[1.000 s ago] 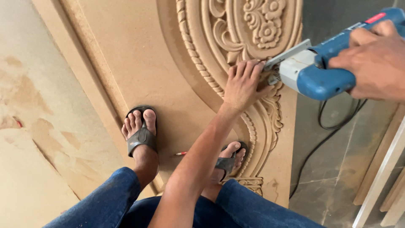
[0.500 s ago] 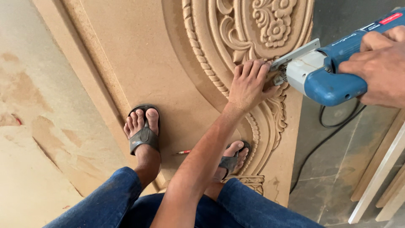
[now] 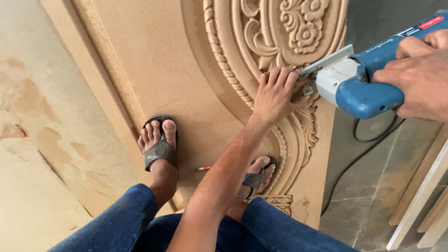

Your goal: The person uses a handheld electric carving tool to shape and refine ornate floral and scroll patterns on a large wooden panel. The person guides the tool along the carved lines while stabilizing the workpiece with the other hand.

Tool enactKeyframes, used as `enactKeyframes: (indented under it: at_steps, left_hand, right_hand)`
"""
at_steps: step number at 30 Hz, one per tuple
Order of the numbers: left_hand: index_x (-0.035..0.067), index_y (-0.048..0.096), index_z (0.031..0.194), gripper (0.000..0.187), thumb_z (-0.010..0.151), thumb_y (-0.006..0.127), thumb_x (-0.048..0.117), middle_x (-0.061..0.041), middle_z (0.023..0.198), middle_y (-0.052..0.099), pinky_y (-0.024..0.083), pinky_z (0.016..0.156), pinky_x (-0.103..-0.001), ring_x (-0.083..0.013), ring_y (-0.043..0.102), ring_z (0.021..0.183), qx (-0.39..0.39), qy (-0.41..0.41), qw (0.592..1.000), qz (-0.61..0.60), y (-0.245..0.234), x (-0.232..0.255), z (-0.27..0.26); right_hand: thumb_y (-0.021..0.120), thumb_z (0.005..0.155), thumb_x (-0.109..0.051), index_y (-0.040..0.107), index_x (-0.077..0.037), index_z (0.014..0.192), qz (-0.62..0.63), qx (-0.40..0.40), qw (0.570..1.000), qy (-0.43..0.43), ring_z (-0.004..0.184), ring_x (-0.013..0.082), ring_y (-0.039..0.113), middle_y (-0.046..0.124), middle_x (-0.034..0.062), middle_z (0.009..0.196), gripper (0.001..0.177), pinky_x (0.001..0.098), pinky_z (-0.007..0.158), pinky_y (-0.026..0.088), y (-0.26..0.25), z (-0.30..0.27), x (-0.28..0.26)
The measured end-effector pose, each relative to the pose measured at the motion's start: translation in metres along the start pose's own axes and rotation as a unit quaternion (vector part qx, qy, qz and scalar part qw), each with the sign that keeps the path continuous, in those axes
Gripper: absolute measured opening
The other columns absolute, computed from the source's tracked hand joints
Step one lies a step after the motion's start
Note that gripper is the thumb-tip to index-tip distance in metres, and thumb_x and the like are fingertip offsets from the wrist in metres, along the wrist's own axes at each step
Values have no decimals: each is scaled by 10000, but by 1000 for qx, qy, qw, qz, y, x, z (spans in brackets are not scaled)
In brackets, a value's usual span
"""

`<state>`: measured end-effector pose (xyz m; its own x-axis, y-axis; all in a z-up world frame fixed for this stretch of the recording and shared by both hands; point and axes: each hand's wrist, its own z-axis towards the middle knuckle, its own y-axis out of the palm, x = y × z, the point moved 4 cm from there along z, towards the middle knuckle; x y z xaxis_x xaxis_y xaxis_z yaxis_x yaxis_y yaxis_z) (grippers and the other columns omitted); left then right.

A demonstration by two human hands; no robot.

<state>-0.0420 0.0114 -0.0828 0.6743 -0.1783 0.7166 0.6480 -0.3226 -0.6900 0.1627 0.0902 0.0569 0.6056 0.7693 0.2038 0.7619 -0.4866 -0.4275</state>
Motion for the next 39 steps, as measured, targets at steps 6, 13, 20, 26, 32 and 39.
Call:
enactKeyframes:
  at_steps: [6, 13, 20, 26, 32, 39]
  left_hand:
    - [91, 551, 1346, 784, 757, 805, 542, -56, 1279, 555, 381, 1055, -457, -254, 492, 1276, 6, 12, 1000, 1, 2, -2, -2]
    - [134, 433, 1528, 828, 863, 751, 509, -20, 1371, 540, 394, 1071, -439, -222, 488, 1291, 33, 31, 999, 11, 3, -1, -5]
    - [138, 407, 1563, 832, 900, 713, 537, -22, 1341, 551, 406, 1042, -438, -225, 500, 1244, 35, 36, 998, 46, 3, 0, -3]
    - [137, 655, 1099, 365, 902, 772, 421, -13, 1087, 601, 417, 994, -412, -226, 562, 1108, 90, 66, 993, -38, -6, 1, -5]
    - [136, 651, 901, 244, 907, 781, 342, 0, 945, 597, 418, 943, -407, -207, 578, 1007, 118, 90, 987, -60, -10, 2, -2]
    - [138, 670, 923, 232, 909, 776, 343, 2, 936, 598, 411, 951, -408, -210, 577, 1004, 97, 85, 991, -47, -11, 3, -1]
  right_hand:
    - [848, 591, -323, 685, -386, 1182, 71, -35, 997, 11, 1204, 83, 625, 713, -186, 1119, 617, 367, 1034, 443, 11, 3, 3]
    - [833, 613, -261, 695, -322, 1168, 131, -25, 991, 20, 1128, 118, 697, 754, -113, 1072, 575, 348, 1002, 503, 55, 4, 7]
    - [860, 627, -289, 739, -223, 1090, 302, 5, 953, 37, 991, 201, 766, 786, -3, 1035, 483, 358, 923, 575, 91, -11, 4]
    - [848, 662, -290, 759, -175, 1053, 353, 26, 931, 88, 934, 255, 765, 793, 47, 1000, 417, 399, 931, 559, 91, -25, -9]
    - [812, 702, -245, 752, -155, 1042, 405, 12, 907, 113, 899, 256, 768, 794, 61, 940, 357, 394, 879, 571, 92, -32, -15]
    - [823, 673, -261, 749, -140, 993, 396, 103, 908, 92, 909, 261, 753, 785, 51, 951, 350, 390, 870, 565, 85, -35, -17]
